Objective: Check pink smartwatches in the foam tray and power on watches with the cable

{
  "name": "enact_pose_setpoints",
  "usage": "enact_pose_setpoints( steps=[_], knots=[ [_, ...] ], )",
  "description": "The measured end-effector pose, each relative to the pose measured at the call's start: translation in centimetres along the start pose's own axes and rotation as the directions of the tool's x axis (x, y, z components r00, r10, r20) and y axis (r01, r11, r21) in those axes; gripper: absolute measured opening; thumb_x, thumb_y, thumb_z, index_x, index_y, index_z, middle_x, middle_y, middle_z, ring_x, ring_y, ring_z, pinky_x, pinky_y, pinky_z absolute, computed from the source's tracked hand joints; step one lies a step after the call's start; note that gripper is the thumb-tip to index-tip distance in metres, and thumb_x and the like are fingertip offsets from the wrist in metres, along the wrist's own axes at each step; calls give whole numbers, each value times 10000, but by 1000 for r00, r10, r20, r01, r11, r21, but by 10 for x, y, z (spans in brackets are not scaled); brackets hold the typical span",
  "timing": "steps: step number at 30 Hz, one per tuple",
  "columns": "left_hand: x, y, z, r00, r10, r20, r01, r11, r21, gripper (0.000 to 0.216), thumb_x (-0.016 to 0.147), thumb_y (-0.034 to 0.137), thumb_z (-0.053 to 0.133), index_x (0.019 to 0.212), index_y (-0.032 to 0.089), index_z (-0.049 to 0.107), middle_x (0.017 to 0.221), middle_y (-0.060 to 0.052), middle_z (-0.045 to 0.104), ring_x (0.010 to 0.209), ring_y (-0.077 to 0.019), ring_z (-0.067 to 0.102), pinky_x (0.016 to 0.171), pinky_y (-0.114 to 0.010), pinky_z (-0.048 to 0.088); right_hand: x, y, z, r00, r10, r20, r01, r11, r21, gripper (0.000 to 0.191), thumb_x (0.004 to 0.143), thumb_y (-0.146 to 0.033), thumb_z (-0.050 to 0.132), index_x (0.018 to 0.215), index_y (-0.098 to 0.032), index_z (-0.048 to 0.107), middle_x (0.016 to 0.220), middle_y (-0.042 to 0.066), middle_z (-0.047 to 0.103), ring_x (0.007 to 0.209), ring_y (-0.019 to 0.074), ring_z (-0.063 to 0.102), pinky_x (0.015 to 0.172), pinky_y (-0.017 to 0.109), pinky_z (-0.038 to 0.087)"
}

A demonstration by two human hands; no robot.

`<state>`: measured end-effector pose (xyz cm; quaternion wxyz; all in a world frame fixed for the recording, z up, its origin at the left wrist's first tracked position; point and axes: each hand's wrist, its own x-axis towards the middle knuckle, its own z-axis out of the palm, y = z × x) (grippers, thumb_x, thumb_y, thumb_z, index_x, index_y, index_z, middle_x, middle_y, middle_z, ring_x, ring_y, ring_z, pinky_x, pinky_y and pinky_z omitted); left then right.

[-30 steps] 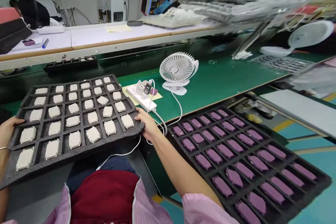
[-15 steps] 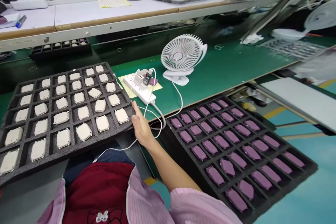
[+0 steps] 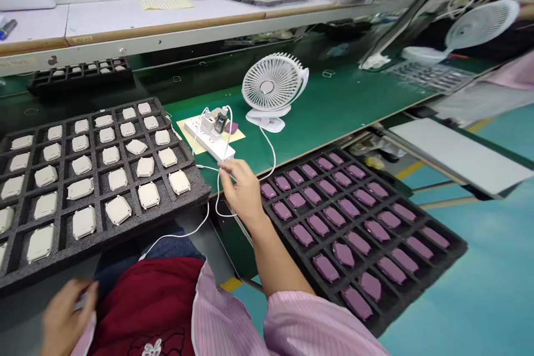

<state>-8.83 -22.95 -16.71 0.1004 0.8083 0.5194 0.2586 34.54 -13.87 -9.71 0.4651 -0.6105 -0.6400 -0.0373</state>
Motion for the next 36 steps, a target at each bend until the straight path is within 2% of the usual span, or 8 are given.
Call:
enact_pose_setpoints(
  steps=[6,12,18,21,23,26,29,36],
  knots=[
    [73,39,82,782,-60,621,95,995,-22,294,950,292,480,1187,247,648,1272,-59,672,1193,-221,626,1034,-321,485,37,-7,30,906,-5,424,146,943,-300,236,905,-133,500,945,-163,731,938,140,718,885,289,651,748,373,492],
    [97,69,78,760,-111,641,93,994,61,223,917,171,473,958,198,690,1134,-96,711,1092,-251,660,966,-342,495,19,-12,-18,986,-60,155,87,981,-175,270,962,-260,459,1020,-170,707,923,115,728,851,247,686,755,353,534],
    [107,157,4,625,358,694,-138,925,-353,213,984,318,376,1032,326,583,905,-29,735,811,-202,705,735,-304,550,12,-21,-89,962,255,-97,-256,967,8,284,886,-488,584,995,-270,730,919,88,737,798,290,691,688,406,563],
    [147,181,-81,838,476,266,-295,806,-514,137,983,384,407,960,423,536,802,5,695,717,-181,645,673,-289,559,28,-39,-99,953,299,-58,-294,953,79,312,851,-547,609,985,-292,729,946,83,742,804,299,696,708,416,578],
    [188,166,-140,936,252,-245,-323,891,-320,123,976,325,450,981,398,549,767,29,614,641,-157,576,574,-275,504,43,-51,-94,966,257,13,-257,960,108,352,846,-566,600,975,-262,721,885,87,741,752,279,698,685,401,584],
    [254,102,-201,747,23,-664,-164,975,-150,126,938,344,503,1001,256,568,676,44,485,548,-111,456,528,-235,390,67,-59,-73,973,85,212,-113,986,122,362,881,-536,549,945,-218,710,860,91,742,780,258,708,702,367,584],
    [294,20,-211,868,-156,-472,212,975,68,200,884,350,512,955,189,607,695,32,548,636,-122,504,660,-245,431,83,-51,-51,948,-54,313,32,997,75,329,914,-470,498,921,-214,704,934,100,749,856,257,711,750,361,575],
    [292,-85,-168,959,-284,-26,283,938,200,242,829,288,398,866,189,616,838,-72,698,784,-238,666,749,-326,515,97,-25,-4,905,-69,419,53,997,48,299,927,-453,482,940,-249,700,962,84,761,879,271,728,748,358,593]
  ],
)
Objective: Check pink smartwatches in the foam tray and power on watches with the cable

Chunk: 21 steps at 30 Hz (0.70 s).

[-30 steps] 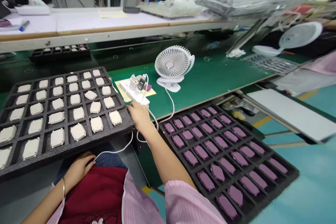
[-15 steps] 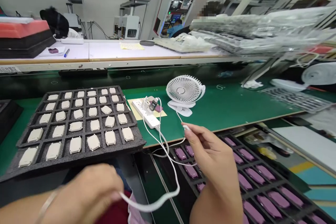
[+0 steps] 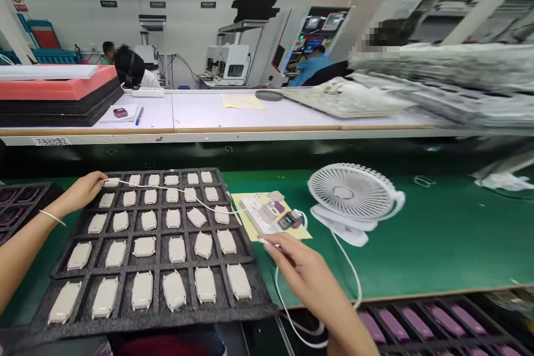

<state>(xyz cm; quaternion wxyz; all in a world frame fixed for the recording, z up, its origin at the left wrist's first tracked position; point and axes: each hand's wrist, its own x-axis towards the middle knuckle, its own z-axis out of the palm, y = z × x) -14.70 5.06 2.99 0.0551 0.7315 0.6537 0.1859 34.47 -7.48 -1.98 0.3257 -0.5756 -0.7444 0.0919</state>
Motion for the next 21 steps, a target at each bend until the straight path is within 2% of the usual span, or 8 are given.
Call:
enact_pose_setpoints(
  steps=[3,7,11,13,15,17,19,21],
  knots=[
    [6,-16,-6,999,50,5,-50,998,40,276,849,310,396,897,179,635,965,-111,683,913,-262,662,853,-365,517,35,5,28,991,-52,124,64,993,-97,317,941,-359,406,938,-221,692,942,107,766,861,283,736,732,384,600],
    [21,-27,-14,995,100,-9,-98,989,113,320,881,326,412,914,190,699,989,-110,667,905,-265,659,877,-401,523,90,21,60,978,-189,89,207,934,-292,323,917,-258,378,879,-173,687,1033,177,742,974,322,716,817,455,586],
    [35,-28,0,999,38,12,-39,997,63,306,887,279,462,989,160,724,1008,-113,708,966,-248,664,941,-368,505,141,24,80,949,-309,54,302,851,-429,273,907,-246,436,919,-180,701,1281,184,644,1172,354,624,933,543,520],
    [40,-26,9,999,31,43,-33,998,48,292,885,251,482,1015,159,726,1031,-103,725,987,-237,668,946,-345,502,165,18,86,946,-323,39,302,827,-475,285,917,-236,430,939,-186,710,1308,181,627,1209,375,592,981,627,443],
    [42,-23,16,997,26,78,-28,999,32,271,875,205,488,983,164,733,1027,-90,736,980,-223,672,934,-322,499,188,12,91,953,-303,22,274,828,-488,303,928,-245,422,941,-192,720,1240,181,663,1177,389,604,1001,699,361],
    [41,-19,18,995,6,98,-9,1000,23,236,859,180,507,923,161,733,995,-83,742,947,-213,675,902,-302,498,206,8,95,965,-259,32,248,873,-420,307,928,-261,423,953,-192,720,1119,166,708,1085,362,649,978,651,407],
    [39,-16,18,994,-35,107,33,999,19,192,854,204,535,897,167,718,936,-66,744,875,-202,678,832,-284,502,219,5,98,974,-215,68,226,930,-290,302,920,-268,422,975,-180,705,1014,147,730,969,317,684,884,520,510],
    [38,-13,18,989,-99,107,97,995,21,180,868,243,534,916,175,694,890,-46,741,794,-187,674,739,-267,498,226,-1,102,967,-216,134,237,956,-174,295,916,-272,417,993,-175,684,979,130,734,900,281,692,802,426,546]
  ],
)
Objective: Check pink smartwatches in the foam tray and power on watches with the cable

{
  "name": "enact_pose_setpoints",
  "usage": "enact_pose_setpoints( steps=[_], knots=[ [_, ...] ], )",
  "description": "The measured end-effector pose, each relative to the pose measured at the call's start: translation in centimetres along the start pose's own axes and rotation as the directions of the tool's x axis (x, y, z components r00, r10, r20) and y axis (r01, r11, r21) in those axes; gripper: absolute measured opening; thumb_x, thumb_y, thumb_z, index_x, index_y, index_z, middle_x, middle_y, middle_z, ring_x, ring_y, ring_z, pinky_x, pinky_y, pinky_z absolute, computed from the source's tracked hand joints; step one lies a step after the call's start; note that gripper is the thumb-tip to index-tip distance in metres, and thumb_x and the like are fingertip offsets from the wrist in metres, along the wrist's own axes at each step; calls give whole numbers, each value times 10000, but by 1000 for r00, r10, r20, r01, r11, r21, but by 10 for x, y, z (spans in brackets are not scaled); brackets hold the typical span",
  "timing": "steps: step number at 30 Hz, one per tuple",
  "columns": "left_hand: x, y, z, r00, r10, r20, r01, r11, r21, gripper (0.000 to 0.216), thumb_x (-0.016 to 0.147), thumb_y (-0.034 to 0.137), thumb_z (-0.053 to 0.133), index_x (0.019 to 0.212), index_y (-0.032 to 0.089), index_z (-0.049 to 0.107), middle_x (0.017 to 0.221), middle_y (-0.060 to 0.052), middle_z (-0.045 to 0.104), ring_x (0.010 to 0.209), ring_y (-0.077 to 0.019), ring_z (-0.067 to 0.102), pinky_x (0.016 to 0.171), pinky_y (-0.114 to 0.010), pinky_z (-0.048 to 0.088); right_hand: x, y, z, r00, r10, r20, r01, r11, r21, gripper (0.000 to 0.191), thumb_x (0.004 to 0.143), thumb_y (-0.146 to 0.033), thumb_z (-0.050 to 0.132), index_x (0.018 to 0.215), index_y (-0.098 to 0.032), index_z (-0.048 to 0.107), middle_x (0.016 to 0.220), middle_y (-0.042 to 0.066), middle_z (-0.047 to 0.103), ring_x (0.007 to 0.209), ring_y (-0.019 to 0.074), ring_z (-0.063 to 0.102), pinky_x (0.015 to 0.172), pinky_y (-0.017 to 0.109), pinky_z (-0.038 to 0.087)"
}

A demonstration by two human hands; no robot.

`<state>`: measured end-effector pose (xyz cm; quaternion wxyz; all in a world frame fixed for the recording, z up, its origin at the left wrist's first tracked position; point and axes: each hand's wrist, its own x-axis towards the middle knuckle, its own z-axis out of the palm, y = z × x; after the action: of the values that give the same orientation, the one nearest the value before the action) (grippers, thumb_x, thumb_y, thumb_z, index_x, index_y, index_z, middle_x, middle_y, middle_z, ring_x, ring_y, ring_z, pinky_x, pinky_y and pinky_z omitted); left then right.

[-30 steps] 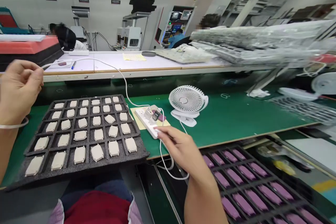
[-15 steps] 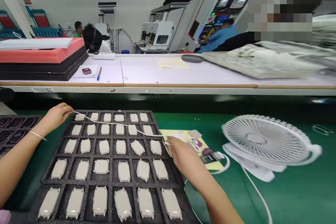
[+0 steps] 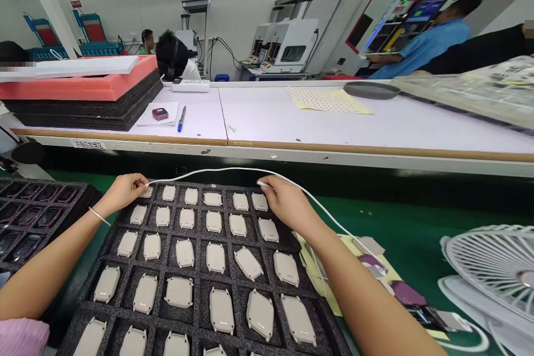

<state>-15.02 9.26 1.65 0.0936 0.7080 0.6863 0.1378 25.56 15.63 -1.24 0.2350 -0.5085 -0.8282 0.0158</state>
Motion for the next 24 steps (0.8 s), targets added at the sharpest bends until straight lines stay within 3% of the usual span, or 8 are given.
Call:
enact_pose_setpoints(
  steps=[5,10,14,17,21,24],
  knots=[
    [-3,8,6,986,-165,-32,167,984,67,194,906,290,479,951,177,630,926,-76,724,825,-224,668,688,-295,470,7,-22,3,974,-132,186,123,990,62,275,920,-231,409,955,-170,675,970,116,719,908,252,677,836,374,531],
    [-6,21,12,980,-199,-30,201,960,194,185,921,332,469,930,203,602,977,-106,687,947,-272,654,753,-328,471,1,-19,-2,970,-75,230,77,997,0,252,908,-158,427,969,-180,670,976,104,698,910,239,667,833,345,514],
    [-5,26,11,985,-173,19,161,946,281,183,898,356,522,897,195,608,1037,-142,663,1003,-318,635,790,-368,474,-7,-6,-15,963,-1,269,15,999,-49,209,886,-143,463,940,-167,664,975,115,681,893,243,658,831,340,490],
    [-1,26,9,987,-143,76,112,940,322,141,887,323,542,893,201,612,987,-129,679,951,-309,654,754,-361,475,-6,-10,-19,953,-1,304,-10,999,35,123,863,-197,541,924,-177,646,980,96,668,853,229,646,792,328,483],
    [6,24,4,986,-63,155,6,938,346,18,834,209,594,818,205,603,876,-94,700,887,-283,677,721,-328,469,8,-37,-7,954,-76,290,43,992,118,117,875,-220,560,961,-171,621,1005,101,651,919,239,626,818,332,473],
    [9,21,2,981,28,191,-91,941,327,88,793,119,599,754,197,590,863,-98,710,875,-280,683,743,-328,472,23,-63,10,943,-143,300,116,988,105,137,895,-228,567,995,-150,620,1042,133,636,982,267,610,866,361,462]
  ],
)
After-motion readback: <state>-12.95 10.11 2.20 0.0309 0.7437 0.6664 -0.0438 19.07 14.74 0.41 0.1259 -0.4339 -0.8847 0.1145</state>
